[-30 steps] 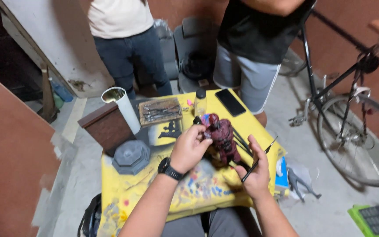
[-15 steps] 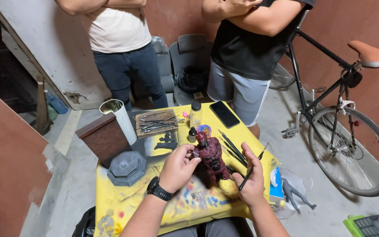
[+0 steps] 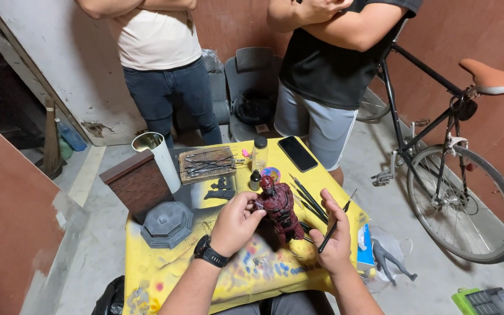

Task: A person is meticulously painting and assembling a miniature action figure at a workspace.

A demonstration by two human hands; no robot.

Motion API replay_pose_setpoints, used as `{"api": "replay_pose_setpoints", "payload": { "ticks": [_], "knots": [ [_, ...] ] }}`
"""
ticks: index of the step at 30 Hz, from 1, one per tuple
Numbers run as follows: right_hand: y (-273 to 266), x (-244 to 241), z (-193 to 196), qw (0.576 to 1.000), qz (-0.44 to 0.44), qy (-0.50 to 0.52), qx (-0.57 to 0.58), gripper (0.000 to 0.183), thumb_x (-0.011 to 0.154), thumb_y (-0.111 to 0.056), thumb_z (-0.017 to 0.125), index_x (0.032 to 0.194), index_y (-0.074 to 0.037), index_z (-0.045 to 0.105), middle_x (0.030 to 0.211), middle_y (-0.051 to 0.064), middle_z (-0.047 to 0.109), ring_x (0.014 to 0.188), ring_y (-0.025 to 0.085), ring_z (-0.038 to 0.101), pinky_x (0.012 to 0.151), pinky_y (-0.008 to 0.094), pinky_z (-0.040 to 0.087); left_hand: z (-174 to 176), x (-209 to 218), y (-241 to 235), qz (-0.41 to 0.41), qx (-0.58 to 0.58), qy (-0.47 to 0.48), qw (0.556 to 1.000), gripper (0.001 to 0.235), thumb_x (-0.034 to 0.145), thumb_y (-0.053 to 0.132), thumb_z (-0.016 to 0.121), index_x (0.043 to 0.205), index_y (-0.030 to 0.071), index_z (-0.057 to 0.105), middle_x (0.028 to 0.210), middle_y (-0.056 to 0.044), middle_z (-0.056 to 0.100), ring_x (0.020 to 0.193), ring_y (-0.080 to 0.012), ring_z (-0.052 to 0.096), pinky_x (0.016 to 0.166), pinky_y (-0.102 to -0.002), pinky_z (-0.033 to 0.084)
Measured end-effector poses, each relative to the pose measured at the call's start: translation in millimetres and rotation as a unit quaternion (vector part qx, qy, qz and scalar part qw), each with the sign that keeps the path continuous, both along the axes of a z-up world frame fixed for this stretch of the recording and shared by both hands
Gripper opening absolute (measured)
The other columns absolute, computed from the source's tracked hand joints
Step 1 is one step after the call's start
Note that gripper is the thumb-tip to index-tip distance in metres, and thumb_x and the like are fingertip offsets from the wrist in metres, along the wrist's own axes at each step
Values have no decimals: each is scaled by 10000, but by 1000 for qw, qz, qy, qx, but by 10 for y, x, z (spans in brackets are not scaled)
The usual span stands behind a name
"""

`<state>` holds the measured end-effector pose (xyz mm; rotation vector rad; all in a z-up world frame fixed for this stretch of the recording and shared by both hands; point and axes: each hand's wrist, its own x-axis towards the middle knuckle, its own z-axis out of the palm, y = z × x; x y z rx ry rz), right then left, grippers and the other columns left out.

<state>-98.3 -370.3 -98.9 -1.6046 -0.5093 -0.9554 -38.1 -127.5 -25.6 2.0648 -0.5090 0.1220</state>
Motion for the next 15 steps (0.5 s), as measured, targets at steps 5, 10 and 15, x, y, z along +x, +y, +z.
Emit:
{"api": "replay_pose_setpoints", "payload": {
  "ticks": [5, 10, 15],
  "knots": [
    [7, -2, 11, 1000, -1, -3, 3, 661, 971, -384, 660, 1471, -45, 392, 1611, 304, 384, 1535, 394, 391, 1268, 451, 336, 11, -3, 7, -1, 6, 3, 1000, 388, 871, 319, 669, 1204, 120, 644, 962, -26, 682, 792, -151, 632, 746, -331, 512],
    [12, -2, 36, 1000, 0, -6, -2, 656, 975, -370, 659, 1477, -44, 389, 1609, 298, 389, 1534, 389, 395, 1270, 440, 340, 30, -6, 20, -1, 7, 2, 1000, 383, 878, 316, 670, 1203, 117, 641, 838, -12, 658, 799, -155, 652, 746, -330, 518],
    [16, -1, 43, 1000, 3, -6, 1, 643, 979, -361, 656, 1474, -49, 392, 1606, 300, 389, 1538, 390, 389, 1274, 449, 336, 41, 0, 36, -1, -5, -9, 1000, 378, 868, 301, 672, 1190, 105, 645, 1033, -42, 697, 849, -162, 648, 753, -330, 525]
  ]
}}
